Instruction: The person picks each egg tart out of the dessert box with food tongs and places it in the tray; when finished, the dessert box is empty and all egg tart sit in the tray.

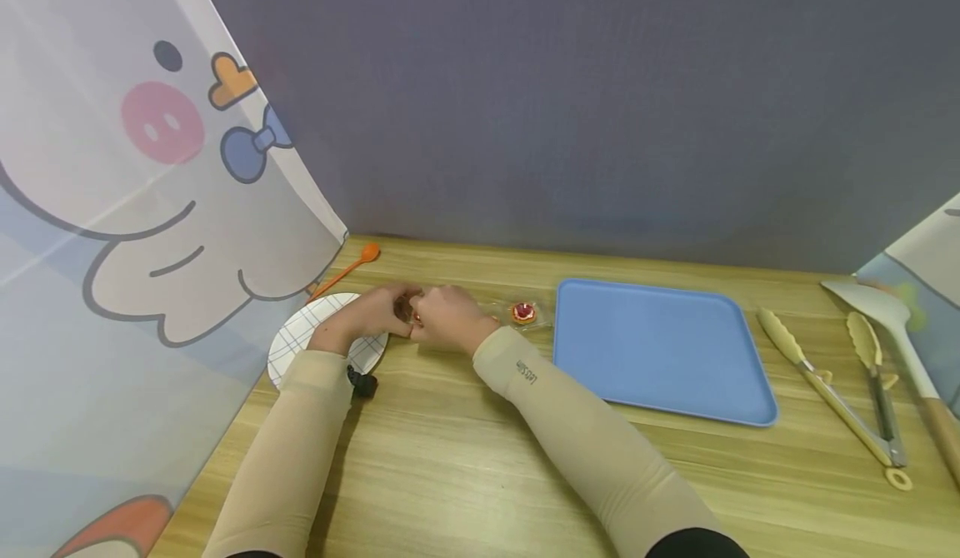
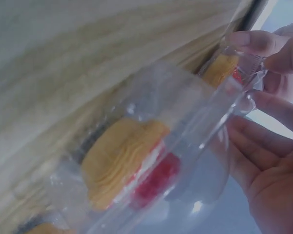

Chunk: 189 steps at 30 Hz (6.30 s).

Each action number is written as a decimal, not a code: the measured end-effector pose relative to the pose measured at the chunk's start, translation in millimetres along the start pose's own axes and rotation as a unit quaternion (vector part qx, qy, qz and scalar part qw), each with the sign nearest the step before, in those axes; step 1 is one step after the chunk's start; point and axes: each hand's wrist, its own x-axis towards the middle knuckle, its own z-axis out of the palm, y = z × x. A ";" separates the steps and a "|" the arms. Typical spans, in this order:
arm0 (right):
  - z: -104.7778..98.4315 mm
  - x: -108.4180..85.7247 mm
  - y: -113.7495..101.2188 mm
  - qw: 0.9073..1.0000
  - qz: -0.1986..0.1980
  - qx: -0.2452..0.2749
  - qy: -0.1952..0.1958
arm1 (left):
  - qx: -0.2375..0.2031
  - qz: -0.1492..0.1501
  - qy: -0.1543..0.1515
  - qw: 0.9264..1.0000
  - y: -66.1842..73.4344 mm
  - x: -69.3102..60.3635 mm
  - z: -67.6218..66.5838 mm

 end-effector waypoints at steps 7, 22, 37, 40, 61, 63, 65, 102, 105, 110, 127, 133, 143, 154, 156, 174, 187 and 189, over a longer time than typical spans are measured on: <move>-0.5 2.0 3.3 1.000 -0.020 -0.019 -0.008 | 0.009 -0.001 0.003 1.000 5.4 -0.1 0.3; 0.4 4.2 -5.3 0.999 0.001 -0.035 -0.003 | 0.019 -0.017 0.003 1.000 6.1 -3.7 -1.9; 0.8 2.1 -7.0 0.999 -0.008 -0.045 -0.026 | -0.014 -0.019 0.002 1.000 2.8 -7.0 -1.4; 1.1 2.1 -5.6 0.999 -0.011 -0.044 -0.028 | -0.015 -0.021 0.004 1.000 4.2 -6.6 -0.6; -4.0 3.1 11.5 0.997 -0.044 0.059 0.007 | -0.018 -0.022 0.008 1.000 5.6 -2.5 1.2; -6.0 4.1 12.8 0.997 -0.034 0.069 -0.007 | -0.018 -0.023 0.007 1.000 6.0 -2.4 1.1; -6.8 5.0 13.9 0.997 -0.027 0.074 -0.015 | -0.022 -0.025 0.004 0.999 6.3 -2.3 1.0; -53.7 -31.8 53.1 0.748 0.222 0.625 0.003 | -0.025 -0.039 -0.014 0.999 7.5 3.6 -0.4; -50.7 -44.8 42.0 0.713 0.217 0.667 -0.016 | -0.020 -0.039 -0.012 0.999 8.4 2.7 -0.8; -36.9 -72.9 19.8 0.643 0.197 0.737 -0.066 | -0.020 -0.032 -0.017 0.999 9.1 2.2 -1.1; 8.3 -109.8 -29.4 0.525 0.226 0.812 -0.115 | -0.039 -0.027 -0.028 0.998 9.7 -1.1 -1.9; 10.4 -110.0 -34.1 0.518 0.237 0.816 -0.098 | -0.040 -0.025 -0.027 0.999 8.6 -0.5 -1.1; 9.3 -118.5 -44.6 0.531 0.253 0.804 -0.085 | -0.038 -0.029 -0.030 0.998 10.6 -2.4 -1.1; -7.1 -137.0 -53.2 0.621 0.264 0.728 -0.123 | -0.034 -0.028 -0.028 0.999 12.3 -2.4 -1.1; -9.2 -140.0 -52.7 0.626 0.265 0.721 -0.130 | -0.034 -0.029 -0.028 0.999 13.5 -2.6 -1.2; -20.0 -166.7 -18.4 0.831 0.189 0.500 -0.151 | -0.034 -0.027 -0.030 0.999 16.7 -2.6 -1.3; -43.0 -158.2 23.8 0.942 0.143 0.303 -0.022 | 0.013 -0.037 0.000 0.999 23.3 -16.7 -7.2; -43.7 -155.0 29.7 0.941 0.150 0.303 -0.017 | 0.028 -0.035 0.018 0.999 29.2 -20.8 -10.1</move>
